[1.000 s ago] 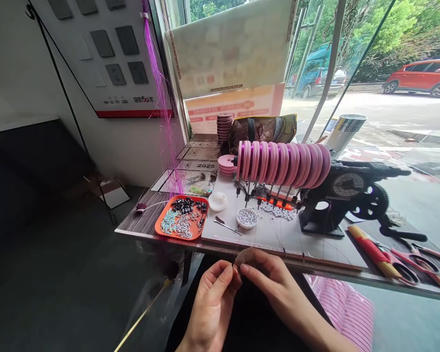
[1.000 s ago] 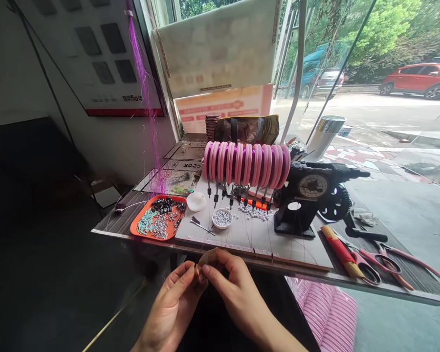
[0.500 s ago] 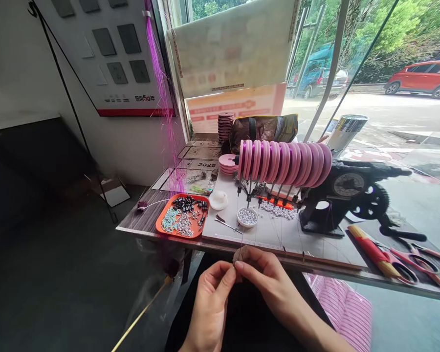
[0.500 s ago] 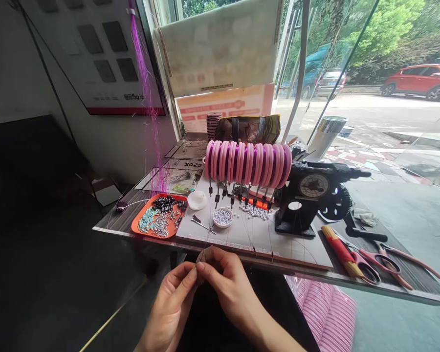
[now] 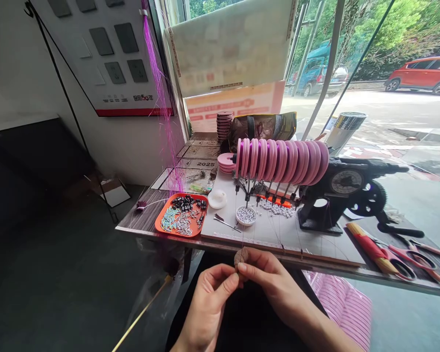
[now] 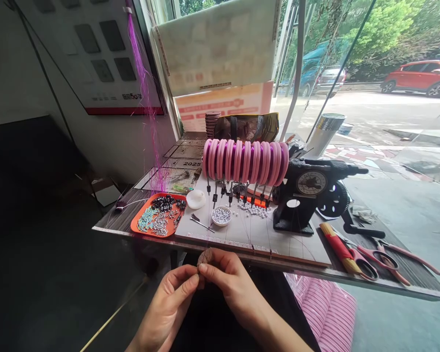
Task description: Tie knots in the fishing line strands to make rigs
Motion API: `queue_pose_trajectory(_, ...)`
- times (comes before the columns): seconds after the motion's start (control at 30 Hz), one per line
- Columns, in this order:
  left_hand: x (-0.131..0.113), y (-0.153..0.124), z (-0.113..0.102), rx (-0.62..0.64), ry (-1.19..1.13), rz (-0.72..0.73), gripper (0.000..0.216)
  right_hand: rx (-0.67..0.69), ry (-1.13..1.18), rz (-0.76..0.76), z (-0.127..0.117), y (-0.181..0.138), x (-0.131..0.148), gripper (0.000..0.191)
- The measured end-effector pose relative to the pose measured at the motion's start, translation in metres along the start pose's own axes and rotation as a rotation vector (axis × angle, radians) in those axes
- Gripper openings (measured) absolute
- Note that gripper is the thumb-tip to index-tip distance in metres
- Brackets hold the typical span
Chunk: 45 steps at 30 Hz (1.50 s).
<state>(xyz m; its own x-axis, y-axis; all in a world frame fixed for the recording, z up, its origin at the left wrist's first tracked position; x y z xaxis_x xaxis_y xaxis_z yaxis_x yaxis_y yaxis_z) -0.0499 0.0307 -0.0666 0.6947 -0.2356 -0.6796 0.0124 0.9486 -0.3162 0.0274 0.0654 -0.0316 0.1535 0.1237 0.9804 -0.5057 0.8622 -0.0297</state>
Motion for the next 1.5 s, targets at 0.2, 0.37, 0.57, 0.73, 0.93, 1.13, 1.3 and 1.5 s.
queue_pose_trajectory(0.2, 0.001, 0.000, 0.001, -0.035, -0.064, -0.020, 0.010, 0.011, -0.070, -0.026, -0.001, -0.001, 0.001, 0.026)
queue_pose_trajectory(0.37, 0.003, -0.001, 0.000, -0.079, -0.098, -0.038, 0.012, -0.015, -0.116, -0.048, 0.002, 0.000, 0.006, 0.027)
queue_pose_trajectory(0.57, -0.008, 0.000, 0.000, -0.132, -0.030, 0.009, 0.020, -0.342, -0.797, -0.296, -0.048, -0.049, 0.054, 0.009)
queue_pose_trajectory(0.73, -0.013, 0.003, 0.017, -0.040, 0.057, 0.060, 0.017, -1.033, -1.422, -0.279, -0.138, -0.108, 0.081, 0.018)
queue_pose_trajectory(0.93, -0.005, 0.006, 0.043, 0.047, 0.080, 0.044, 0.009, -0.940, -1.702, -0.319, -0.108, -0.093, 0.068, 0.028)
queue_pose_trajectory(1.13, 0.022, 0.005, 0.074, 0.226, 0.081, -0.133, 0.006, -0.438, -1.600, -0.617, -0.022, -0.097, 0.043, 0.017)
queue_pose_trajectory(1.3, 0.015, 0.003, 0.075, 0.242, -0.007, -0.107, 0.004, -0.378, -1.510, -0.605, -0.022, -0.087, 0.038, 0.017)
queue_pose_trajectory(1.5, 0.012, 0.009, 0.069, 0.228, -0.042, -0.077, 0.005, -0.421, -1.593, -0.717, -0.011, -0.084, 0.048, 0.022)
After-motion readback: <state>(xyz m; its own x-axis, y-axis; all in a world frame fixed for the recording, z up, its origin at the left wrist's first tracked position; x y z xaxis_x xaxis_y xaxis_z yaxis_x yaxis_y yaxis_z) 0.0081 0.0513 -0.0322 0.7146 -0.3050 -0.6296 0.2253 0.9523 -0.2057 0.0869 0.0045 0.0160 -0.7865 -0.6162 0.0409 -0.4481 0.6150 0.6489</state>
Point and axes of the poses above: each hand's wrist, its own y-axis towards the middle knuckle, its own z-axis out of the palm, x = y × z, the point moved 10 cm from there along y, towards the middle knuckle, and after that the axes turned 14 degrees about -y, right-handed, at the moved point
